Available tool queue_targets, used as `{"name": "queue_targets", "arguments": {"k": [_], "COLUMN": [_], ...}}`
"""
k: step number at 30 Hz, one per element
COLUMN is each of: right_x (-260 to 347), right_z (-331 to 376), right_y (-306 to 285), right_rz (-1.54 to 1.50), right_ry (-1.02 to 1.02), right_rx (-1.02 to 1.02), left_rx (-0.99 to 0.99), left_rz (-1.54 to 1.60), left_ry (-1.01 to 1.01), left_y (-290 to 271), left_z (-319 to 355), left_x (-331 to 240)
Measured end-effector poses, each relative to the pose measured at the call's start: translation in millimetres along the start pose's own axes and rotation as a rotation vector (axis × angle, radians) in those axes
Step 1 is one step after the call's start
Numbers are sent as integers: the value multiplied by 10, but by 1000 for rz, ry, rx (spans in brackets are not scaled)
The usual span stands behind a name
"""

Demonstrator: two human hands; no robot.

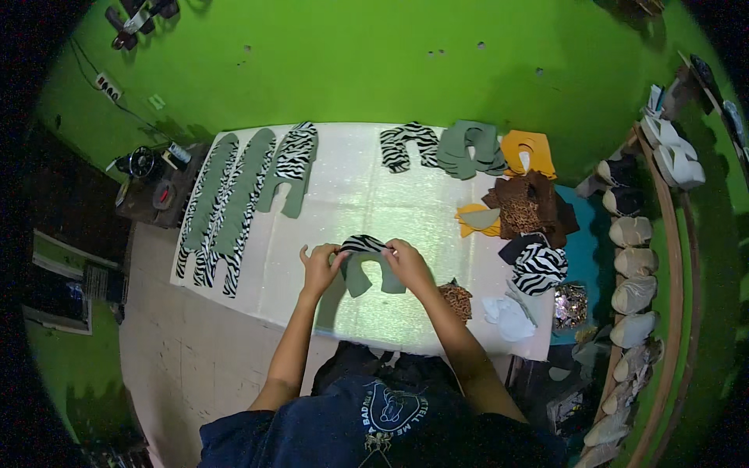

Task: The person assembles shoe components on a white table by hand. They repeatedly pick up a zebra-print insole and a green sole, align them, and press them together before placing the finished pair aside.

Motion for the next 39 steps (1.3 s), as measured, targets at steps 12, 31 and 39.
{"name": "queue_targets", "arguments": {"k": [12, 31, 39], "right_x": [630, 741, 411], "right_z": [-438, -981, -1360], "right_y": [1143, 2346, 2353], "right_rz": [-6, -401, -360], "right_ry": [-6, 157, 215], "right_rx": [86, 134, 116], "left_rx": [14, 197, 219], "left_rz": [45, 57, 21], "left_ry": [-22, 31, 92], "left_y": [-835, -1349, -1058], "left_z": [-168, -863, -1344], "left_x": [1075, 2125, 2278]}}
Point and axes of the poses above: each hand's wrist, its own z-axis away from the middle knuckle, its own y-axis out of the palm, x = y × z, the point moved 10 cm from there along -z, towards the middle knuckle, and after that the axes turned 9 degrees about -y, right-handed, at the moved point
